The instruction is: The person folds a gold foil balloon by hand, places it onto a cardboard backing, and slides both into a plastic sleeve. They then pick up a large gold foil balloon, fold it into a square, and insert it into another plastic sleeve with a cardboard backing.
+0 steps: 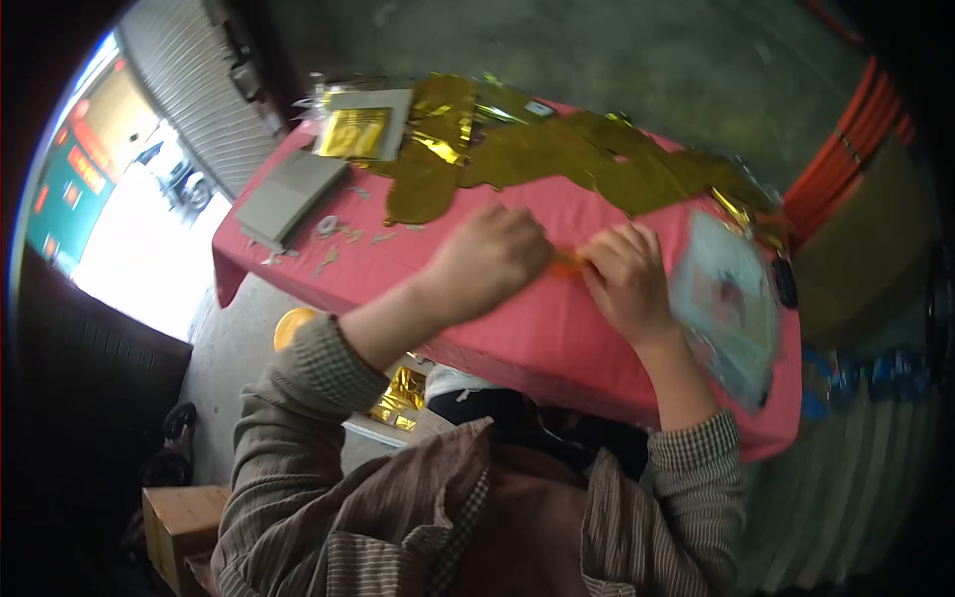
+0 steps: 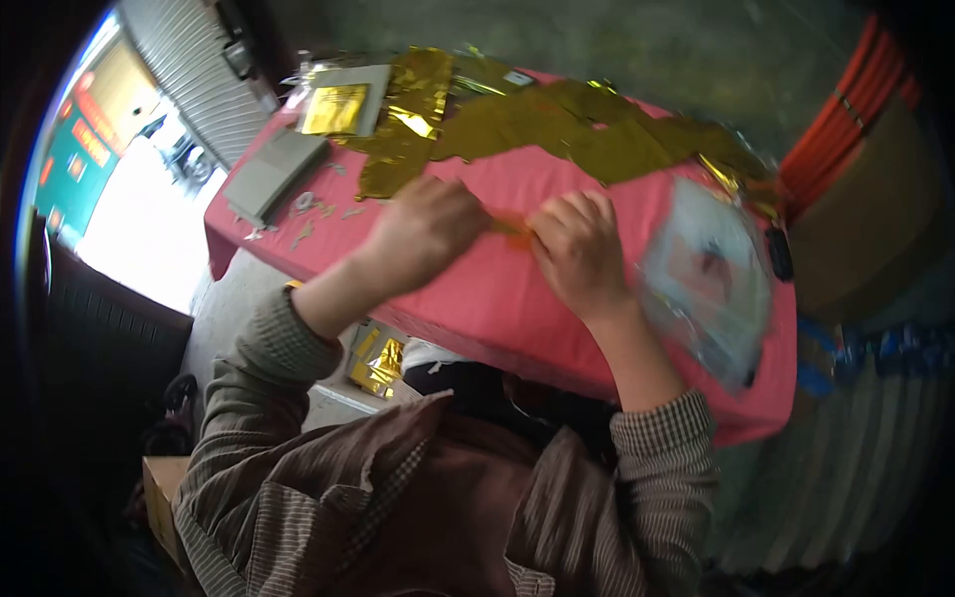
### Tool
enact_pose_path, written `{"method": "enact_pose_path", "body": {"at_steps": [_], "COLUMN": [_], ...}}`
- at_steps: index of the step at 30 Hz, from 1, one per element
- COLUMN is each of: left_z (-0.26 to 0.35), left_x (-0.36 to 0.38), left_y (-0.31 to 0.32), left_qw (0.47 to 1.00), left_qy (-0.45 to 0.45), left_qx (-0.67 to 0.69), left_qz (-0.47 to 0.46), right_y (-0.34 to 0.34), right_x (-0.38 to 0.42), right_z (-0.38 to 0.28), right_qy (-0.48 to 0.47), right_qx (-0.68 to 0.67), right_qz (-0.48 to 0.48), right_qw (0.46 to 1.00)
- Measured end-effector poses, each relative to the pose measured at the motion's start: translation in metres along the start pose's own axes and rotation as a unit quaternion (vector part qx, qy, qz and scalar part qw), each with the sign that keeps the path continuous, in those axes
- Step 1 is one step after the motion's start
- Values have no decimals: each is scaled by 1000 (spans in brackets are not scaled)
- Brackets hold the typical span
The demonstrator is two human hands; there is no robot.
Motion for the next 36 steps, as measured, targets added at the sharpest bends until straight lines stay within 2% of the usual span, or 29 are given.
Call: {"method": "enact_pose_path", "body": {"at_steps": [3, 4, 6, 8, 11, 12, 13, 14, 15, 17, 22, 24, 25, 30, 34, 36], "left_z": [7, 3, -24, -73, -162, -194, -213, -229, -243, -273, -274, -265, -264, -255, -251, -251], "left_x": [24, 34, 55, 99, 175, 207, 222, 240, 246, 277, 276, 263, 263, 253, 253, 247], "left_y": [7, 6, 1, 2, -13, -17, -28, -38, -40, -28, -20, -24, -23, -18, -15, -18], "left_qw": [995, 996, 959, 933, 910, 880, 872, 860, 860, 779, 782, 821, 819, 842, 846, 825], "left_qy": [-1, -11, -121, -267, -411, -474, -486, -507, -507, -605, -607, -533, -535, -451, -430, -443], "left_qx": [100, 88, 256, 241, 42, 26, -32, -62, -67, -85, -68, -167, -169, -195, -240, -273], "left_qz": [-28, -28, 14, -13, -32, -16, -46, -1, -1, -137, -124, -119, -118, -222, -204, -219], "right_y": [14, 17, 15, 14, 17, 18, 20, 22, 23, 27, 28, 29, 30, 29, 28, 28], "right_x": [8, 13, 22, 31, 39, 39, 39, 40, 40, 41, 41, 40, 40, 40, 40, 41], "right_z": [-9, -11, -10, -6, -4, -4, -5, -5, -5, -3, -2, -1, -1, -2, -3, -2], "right_qy": [-39, -53, -62, -65, -63, -59, -53, -50, -50, -37, -23, -20, -21, -22, -24, -21], "right_qx": [15, 24, 11, 2, -29, -39, -49, -60, -62, -85, -88, -91, -85, -82, -85, -85], "right_qz": [-24, -22, -9, 1, 4, -6, -15, -18, -15, -21, -25, -30, -32, -38, -22, -24], "right_qw": [999, 998, 998, 998, 998, 998, 997, 997, 997, 995, 996, 995, 996, 996, 996, 996]}}
Point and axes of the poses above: each hand's wrist, its own x-axis away from the middle knuckle, its own y-axis out of the palm, z = x × y, the point moved 8 cm from there along -x, towards the middle knuckle, and after that the axes turned 13 degrees about x, right-handed, at the moved point
